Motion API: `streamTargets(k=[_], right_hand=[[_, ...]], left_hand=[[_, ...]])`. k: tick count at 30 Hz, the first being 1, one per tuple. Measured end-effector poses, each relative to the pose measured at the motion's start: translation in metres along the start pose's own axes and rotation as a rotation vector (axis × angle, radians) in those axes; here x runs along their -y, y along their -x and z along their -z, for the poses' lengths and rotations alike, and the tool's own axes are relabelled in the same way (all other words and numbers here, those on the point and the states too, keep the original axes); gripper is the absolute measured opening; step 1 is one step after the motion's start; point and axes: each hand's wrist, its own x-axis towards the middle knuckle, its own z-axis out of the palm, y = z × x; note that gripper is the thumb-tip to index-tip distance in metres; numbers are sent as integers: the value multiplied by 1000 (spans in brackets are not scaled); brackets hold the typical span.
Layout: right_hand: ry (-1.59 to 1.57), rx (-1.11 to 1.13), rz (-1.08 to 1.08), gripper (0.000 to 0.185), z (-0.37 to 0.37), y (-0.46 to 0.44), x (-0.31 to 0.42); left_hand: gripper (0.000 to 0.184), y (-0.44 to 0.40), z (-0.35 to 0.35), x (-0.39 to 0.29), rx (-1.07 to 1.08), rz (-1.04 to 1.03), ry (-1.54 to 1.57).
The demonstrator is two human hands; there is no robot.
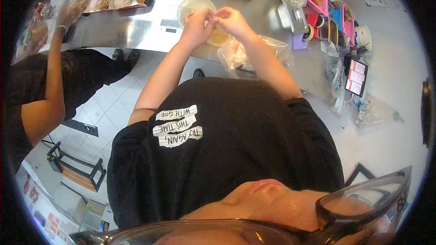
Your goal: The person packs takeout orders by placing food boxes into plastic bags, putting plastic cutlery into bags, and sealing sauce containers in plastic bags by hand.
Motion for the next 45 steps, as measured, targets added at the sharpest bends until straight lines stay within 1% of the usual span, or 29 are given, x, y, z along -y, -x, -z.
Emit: streamTargets(k=[2,3,5,6,8,9,11,12,14,15,18,19,22,23,25,27,28,30,31,34,37,40,43,45], right_hand=[[19,176,-242,23,13,-3,8],[29,265,-362,25,19,-5,11],[-331,369,-313,27,21,-10,-11],[-511,420,-285,28,22,-12,-24],[30,276,18,27,14,3,-2],[296,195,164,26,10,10,7],[482,27,433,25,8,13,11],[575,-59,566,24,8,16,11],[748,-186,562,23,13,34,13],[834,-251,559,22,17,46,15],[1052,-213,403,23,24,81,3],[1060,-175,316,21,26,85,-10],[1025,-158,256,23,36,72,-15],[1051,-70,237,24,39,69,-3],[1097,109,185,26,38,63,17],[1088,213,194,28,36,53,5],[1085,256,201,30,42,50,8],[885,196,260,29,65,49,11],[783,176,286,30,76,53,16],[316,149,392,28,136,79,32],[-287,127,496,31,193,123,50],[-605,-34,395,32,246,170,64],[-620,-391,374,34,301,206,54],[-539,-529,299,34,341,218,20]], left_hand=[[14,-2,0,0,-29,-9,-43],[15,-4,0,1,-5,65,-24],[17,-10,0,5,37,211,11],[18,-12,-2,9,85,304,176],[20,-15,-9,22,181,485,506],[21,-15,-13,30,191,477,572],[23,-13,-14,38,215,460,704],[23,-10,-15,41,171,512,648],[23,-6,-4,30,85,611,536],[23,-2,1,32,75,646,373],[22,22,0,34,68,412,-324],[20,29,-4,31,38,366,-355],[17,28,-3,19,-12,314,-369],[19,26,-1,16,-60,302,-384],[23,21,-6,30,-85,344,-169],[27,17,-13,30,-73,419,77],[26,9,-15,19,-76,427,265],[25,-2,-20,-1,-69,449,646],[24,-8,-19,-23,-10,392,603],[22,-23,-21,-104,123,227,612],[28,-44,-29,-183,255,10,768],[32,-64,-59,-249,442,-45,943],[31,-73,-120,-308,599,51,927],[29,-74,-184,-327,651,155,953]])
